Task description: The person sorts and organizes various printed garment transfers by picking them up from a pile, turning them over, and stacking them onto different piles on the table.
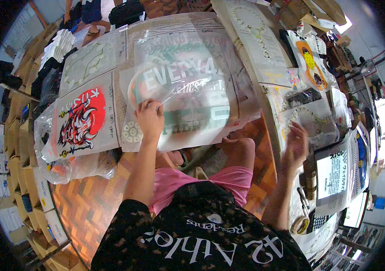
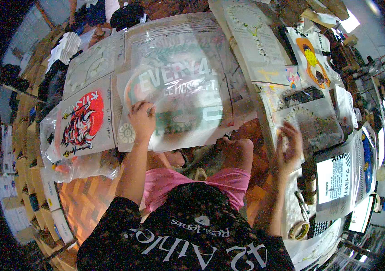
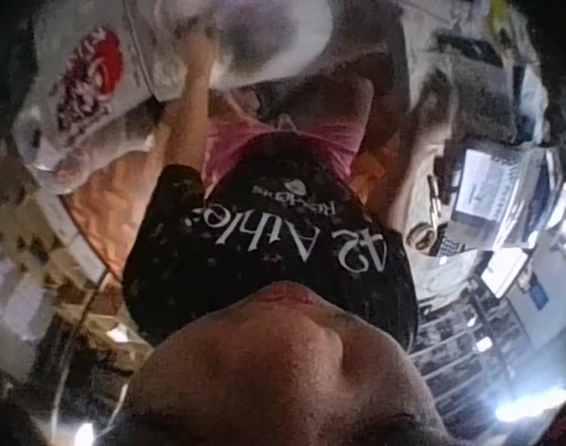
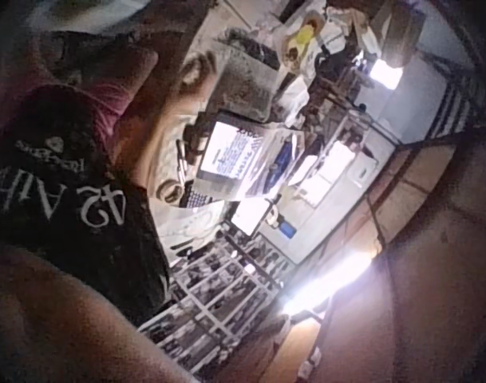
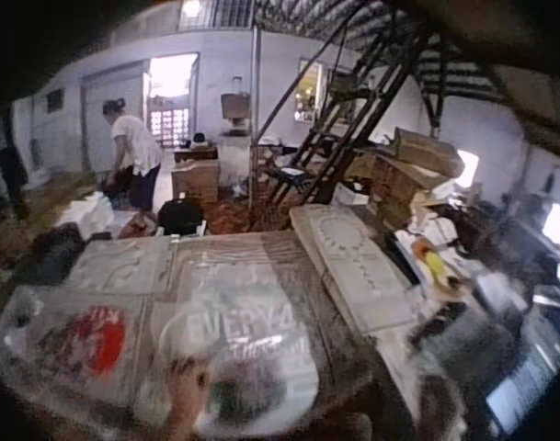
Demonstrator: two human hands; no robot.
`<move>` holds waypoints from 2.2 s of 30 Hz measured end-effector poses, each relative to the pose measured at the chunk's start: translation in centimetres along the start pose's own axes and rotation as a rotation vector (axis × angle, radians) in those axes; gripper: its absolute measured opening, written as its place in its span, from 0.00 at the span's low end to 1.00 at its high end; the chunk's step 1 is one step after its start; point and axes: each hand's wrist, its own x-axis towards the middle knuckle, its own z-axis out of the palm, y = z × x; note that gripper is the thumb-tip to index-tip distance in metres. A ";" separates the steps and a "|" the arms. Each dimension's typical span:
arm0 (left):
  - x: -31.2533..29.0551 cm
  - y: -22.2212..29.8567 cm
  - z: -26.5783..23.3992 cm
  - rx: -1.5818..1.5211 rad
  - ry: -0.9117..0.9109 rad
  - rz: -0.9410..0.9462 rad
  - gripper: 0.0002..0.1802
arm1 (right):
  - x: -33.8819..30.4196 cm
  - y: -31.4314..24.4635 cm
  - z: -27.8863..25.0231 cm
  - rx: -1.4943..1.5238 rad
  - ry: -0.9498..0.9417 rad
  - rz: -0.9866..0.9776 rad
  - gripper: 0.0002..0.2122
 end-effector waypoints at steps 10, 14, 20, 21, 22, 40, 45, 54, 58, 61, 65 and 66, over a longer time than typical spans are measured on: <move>-1.0 -2.4 -2.1 -0.330 0.054 0.014 0.08 | -6.2 6.4 10.8 0.338 -0.558 0.500 0.10; -2.1 -2.7 -2.9 -0.369 0.036 0.016 0.09 | -8.7 9.1 14.5 0.516 -0.618 0.575 0.19; -3.4 -2.8 -3.7 -0.434 0.037 0.019 0.09 | -8.1 7.3 16.6 0.458 -0.487 0.567 0.21; -3.5 -2.9 -3.7 -0.475 0.034 -0.008 0.09 | -7.5 7.0 16.4 0.459 -0.495 0.577 0.21; -3.7 -3.0 -3.7 -0.512 0.032 -0.038 0.08 | -6.9 6.2 16.2 0.462 -0.507 0.587 0.21; -3.9 0.0 -6.3 -0.769 -0.001 -0.254 0.09 | -3.2 0.9 16.3 0.967 -0.489 0.828 0.22; -5.6 -1.1 -5.9 -0.720 -0.025 -0.225 0.08 | -0.8 -1.0 15.3 0.845 -0.615 0.654 0.19; -3.4 -9.9 -2.1 -0.656 -0.176 -0.103 0.20 | 5.5 -5.7 9.8 0.042 -0.741 -0.082 0.20; -0.5 -10.5 -0.8 -0.545 -0.103 0.125 0.22 | 7.4 -8.3 1.6 -0.001 -0.591 -0.139 0.18; -0.3 -14.1 2.3 -1.035 -0.114 -0.181 0.22 | 8.3 -8.5 -6.4 -0.059 -0.458 -0.017 0.19; 0.0 -12.5 6.3 -0.994 -0.169 -0.188 0.23 | 7.4 -7.5 -21.4 -0.369 -0.071 0.201 0.21; 0.0 -12.0 5.9 -0.801 -0.150 -0.076 0.23 | 7.2 -4.0 -25.8 -0.194 0.047 0.114 0.22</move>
